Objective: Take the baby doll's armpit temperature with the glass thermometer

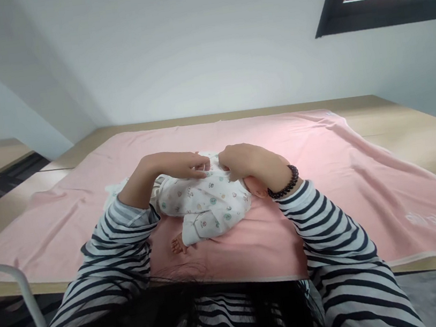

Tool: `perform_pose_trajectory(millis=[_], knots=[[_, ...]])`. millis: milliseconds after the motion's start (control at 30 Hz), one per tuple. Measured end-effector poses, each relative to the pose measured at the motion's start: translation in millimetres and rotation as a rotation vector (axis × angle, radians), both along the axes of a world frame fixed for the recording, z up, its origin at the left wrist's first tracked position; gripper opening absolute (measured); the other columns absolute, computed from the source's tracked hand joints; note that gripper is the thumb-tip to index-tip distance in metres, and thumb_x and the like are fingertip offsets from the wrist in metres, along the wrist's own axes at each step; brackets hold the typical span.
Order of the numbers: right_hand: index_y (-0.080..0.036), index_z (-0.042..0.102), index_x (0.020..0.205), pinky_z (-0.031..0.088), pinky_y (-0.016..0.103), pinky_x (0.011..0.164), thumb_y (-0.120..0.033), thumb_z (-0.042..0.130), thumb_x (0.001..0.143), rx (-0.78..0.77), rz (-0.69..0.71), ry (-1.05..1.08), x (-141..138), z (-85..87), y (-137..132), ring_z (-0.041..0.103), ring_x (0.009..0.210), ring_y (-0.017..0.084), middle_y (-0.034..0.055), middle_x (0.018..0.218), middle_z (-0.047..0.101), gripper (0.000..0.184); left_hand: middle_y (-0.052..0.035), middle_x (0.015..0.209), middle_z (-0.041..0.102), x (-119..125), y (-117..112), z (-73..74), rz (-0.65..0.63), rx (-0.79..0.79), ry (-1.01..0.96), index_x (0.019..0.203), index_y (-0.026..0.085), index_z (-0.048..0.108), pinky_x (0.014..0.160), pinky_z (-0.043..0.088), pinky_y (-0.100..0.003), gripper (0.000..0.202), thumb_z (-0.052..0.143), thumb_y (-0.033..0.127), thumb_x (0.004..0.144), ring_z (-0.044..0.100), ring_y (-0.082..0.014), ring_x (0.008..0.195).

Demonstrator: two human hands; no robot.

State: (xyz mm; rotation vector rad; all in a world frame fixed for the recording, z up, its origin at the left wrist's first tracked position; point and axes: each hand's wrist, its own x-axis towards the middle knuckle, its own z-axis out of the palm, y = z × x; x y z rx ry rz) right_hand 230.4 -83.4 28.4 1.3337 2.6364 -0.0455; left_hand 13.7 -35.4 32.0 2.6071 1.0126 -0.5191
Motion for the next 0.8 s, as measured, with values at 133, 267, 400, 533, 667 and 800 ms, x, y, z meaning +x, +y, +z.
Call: perform_pose_trajectory(millis=[133, 267, 400, 533, 667, 800], knots=[[-0.020, 0.053, 0.072, 0.024, 0.033, 0.061, -0.008, 0.060, 0.083, -0.037, -0.001, 0.019, 3.1, 1.2, 3.8, 0.030, 0.059, 0.013, -0.0015, 0.067, 0.049, 0.017, -0.0062, 0.109, 0.063, -1.3, 2.0, -1.8, -0.009, -0.001, -0.007, 0.110, 0.021, 0.054, 0.078, 0.042, -0.032, 0.021, 0.047, 0.040, 0.105, 0.053, -0.0198, 0.088], [-0.020, 0.056, 0.079, 0.024, 0.032, 0.061, -0.008, 0.060, 0.085, -0.111, -0.035, 0.066, 7.5, 8.3, 3.3, 0.034, 0.058, 0.011, -0.0021, 0.071, 0.053, 0.014, -0.0066, 0.109, 0.063, -1.2, 0.7, -0.9, -0.010, -0.003, -0.007, 0.109, 0.021, 0.054, 0.078, 0.042, -0.032, 0.023, 0.046, 0.041, 0.105, 0.053, -0.0197, 0.087], [-0.021, 0.051, 0.078, 0.026, 0.031, 0.059, -0.014, 0.062, 0.088, -0.166, -0.068, 0.086, 10.4, 12.4, 2.1, 0.033, 0.056, 0.011, -0.0042, 0.066, 0.048, 0.016, -0.0075, 0.110, 0.065, -0.4, -1.3, 0.9, -0.012, -0.001, -0.007, 0.109, 0.020, 0.056, 0.077, 0.042, -0.031, 0.024, 0.046, 0.042, 0.104, 0.053, -0.0195, 0.086], [-0.022, 0.040, 0.070, 0.024, 0.033, 0.059, -0.016, 0.060, 0.088, -0.068, -0.063, 0.034, 9.8, 5.4, 6.4, 0.028, 0.057, 0.013, -0.0038, 0.063, 0.040, 0.028, -0.0073, 0.109, 0.065, -1.2, -0.2, 0.1, -0.005, 0.008, -0.007, 0.110, 0.020, 0.057, 0.076, 0.041, -0.030, 0.024, 0.047, 0.042, 0.104, 0.053, -0.0192, 0.085], [-0.022, 0.038, 0.071, 0.023, 0.034, 0.061, -0.010, 0.057, 0.081, -0.011, -0.002, -0.020, 4.3, -2.8, 8.8, 0.025, 0.060, 0.015, -0.0028, 0.065, 0.037, 0.025, -0.0066, 0.107, 0.065, -0.8, -0.2, -0.2, -0.011, 0.011, -0.019, 0.108, 0.020, 0.057, 0.075, 0.040, -0.030, 0.022, 0.049, 0.040, 0.103, 0.052, -0.0188, 0.085], [-0.022, 0.037, 0.067, 0.020, 0.036, 0.062, -0.007, 0.058, 0.076, 0.018, -0.003, -0.045, -4.7, -5.6, 4.2, 0.022, 0.061, 0.015, -0.0021, 0.065, 0.036, 0.027, -0.0060, 0.101, 0.064, 1.6, -3.7, 1.4, 0.022, -0.013, -0.058, 0.099, 0.020, 0.056, 0.071, 0.037, -0.030, 0.014, 0.054, 0.034, 0.100, 0.050, -0.0183, 0.080]])
